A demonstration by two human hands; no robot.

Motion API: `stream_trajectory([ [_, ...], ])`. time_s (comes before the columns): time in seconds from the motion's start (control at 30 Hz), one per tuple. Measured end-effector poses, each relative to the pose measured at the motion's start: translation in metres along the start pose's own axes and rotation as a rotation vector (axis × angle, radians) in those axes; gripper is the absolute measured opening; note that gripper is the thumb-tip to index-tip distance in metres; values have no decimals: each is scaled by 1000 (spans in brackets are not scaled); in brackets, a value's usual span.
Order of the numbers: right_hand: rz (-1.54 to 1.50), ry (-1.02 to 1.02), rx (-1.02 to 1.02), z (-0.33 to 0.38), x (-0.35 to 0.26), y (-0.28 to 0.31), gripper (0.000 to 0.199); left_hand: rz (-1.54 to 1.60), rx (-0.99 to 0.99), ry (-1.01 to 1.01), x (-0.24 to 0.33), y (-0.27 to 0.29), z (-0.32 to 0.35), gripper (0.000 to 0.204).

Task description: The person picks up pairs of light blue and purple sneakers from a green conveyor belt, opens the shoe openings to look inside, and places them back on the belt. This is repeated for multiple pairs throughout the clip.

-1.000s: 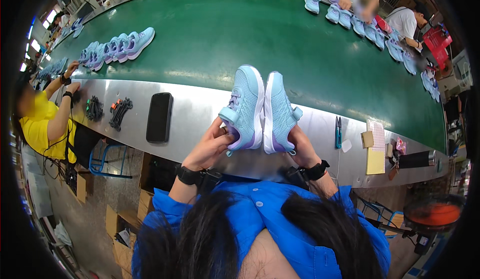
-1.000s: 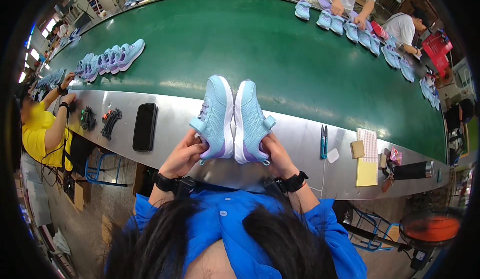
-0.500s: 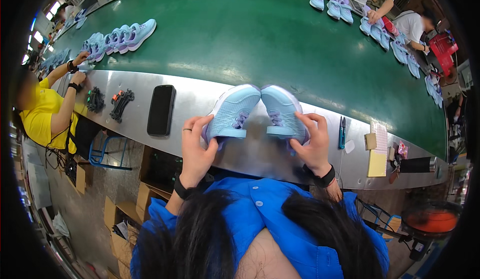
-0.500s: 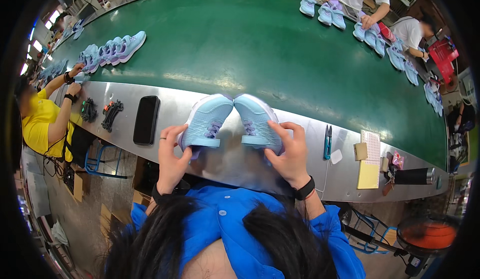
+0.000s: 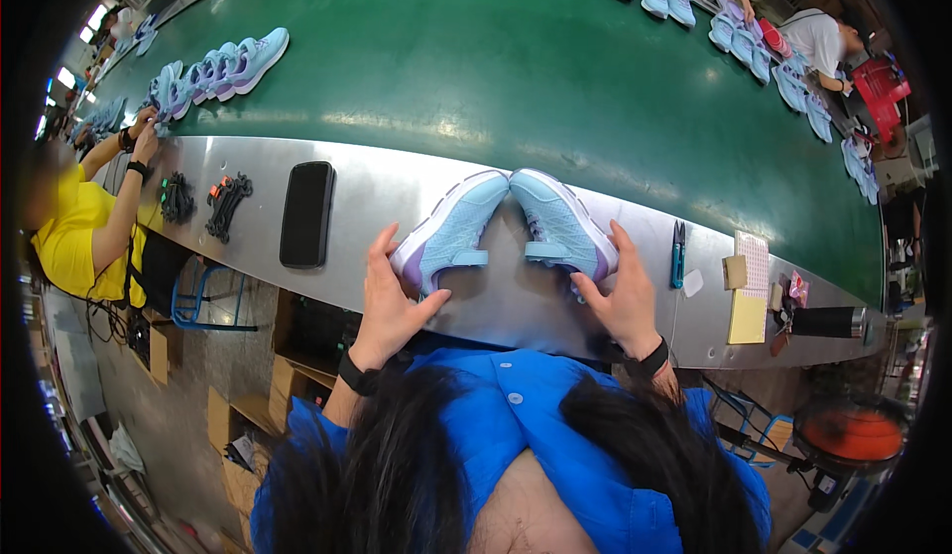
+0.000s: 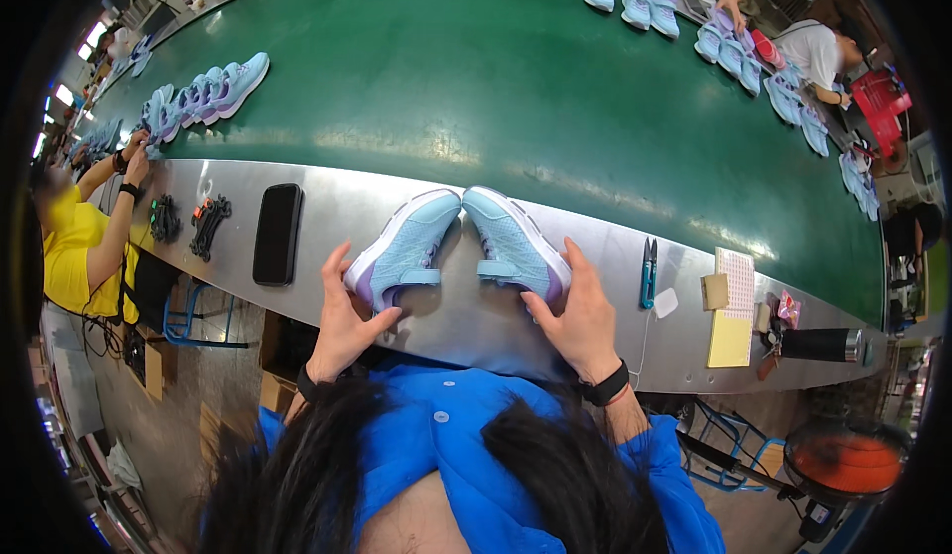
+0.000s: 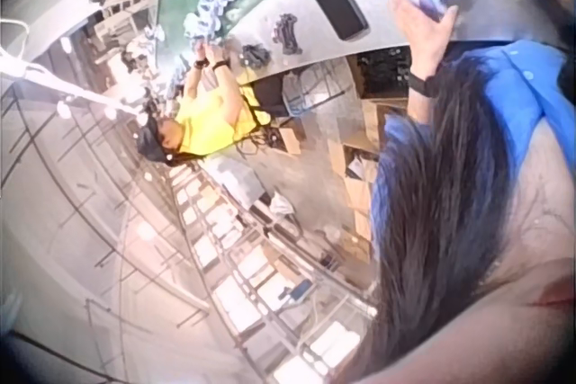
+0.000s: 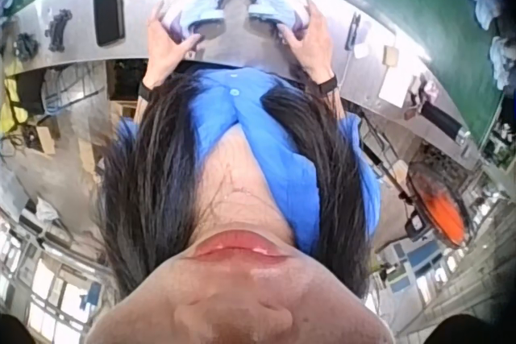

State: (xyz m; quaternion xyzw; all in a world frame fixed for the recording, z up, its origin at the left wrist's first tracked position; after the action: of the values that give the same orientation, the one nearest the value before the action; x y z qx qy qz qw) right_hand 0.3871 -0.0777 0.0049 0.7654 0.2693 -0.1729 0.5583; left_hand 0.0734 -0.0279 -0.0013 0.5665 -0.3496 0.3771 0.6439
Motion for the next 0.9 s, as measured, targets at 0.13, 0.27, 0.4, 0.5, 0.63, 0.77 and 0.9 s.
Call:
stream_trajectory([
  [0.13, 14, 54, 9, -4, -5, -3, 83, 131, 33, -22, -9, -7, -1, 88],
  [0.27, -356, -64, -44, -7, -3, -13, 75, 221, -182, 78, 1, -11, -2, 77],
  [0.4, -1119, -345, -131, -7, -5, -31, 64, 787, -518, 273, 8, -21, -3, 55],
  [0.5, -1359, -374, -164, -12, -16, -38, 63, 881, -559, 233, 20, -32, -2, 41],
  [0.63, -1352, -376, -158, -12, -14, -38, 64, 812, -496, 194, 27, -37, -7, 40],
  [0.77, -1278, -386, -187, -7, -7, -36, 68, 769, -542, 195, 24, -43, -6, 40],
  [0.9, -1135, -381, -217, -3, 6, -33, 56, 537, -500, 148, 6, -50, -11, 46],
])
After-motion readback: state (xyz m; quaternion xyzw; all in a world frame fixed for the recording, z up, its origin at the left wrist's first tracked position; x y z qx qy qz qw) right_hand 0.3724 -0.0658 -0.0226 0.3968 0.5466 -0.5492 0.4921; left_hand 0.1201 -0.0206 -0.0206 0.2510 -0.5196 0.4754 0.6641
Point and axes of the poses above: each hand's wrist, its own z-axis away from the middle knuckle, its own y-axis out of the back of the hand, x = y × z, the point moved 5 cm from there along -z, towards the middle knuckle, and after that the axes turned 13 degrees about y, right-handed, at the moved point
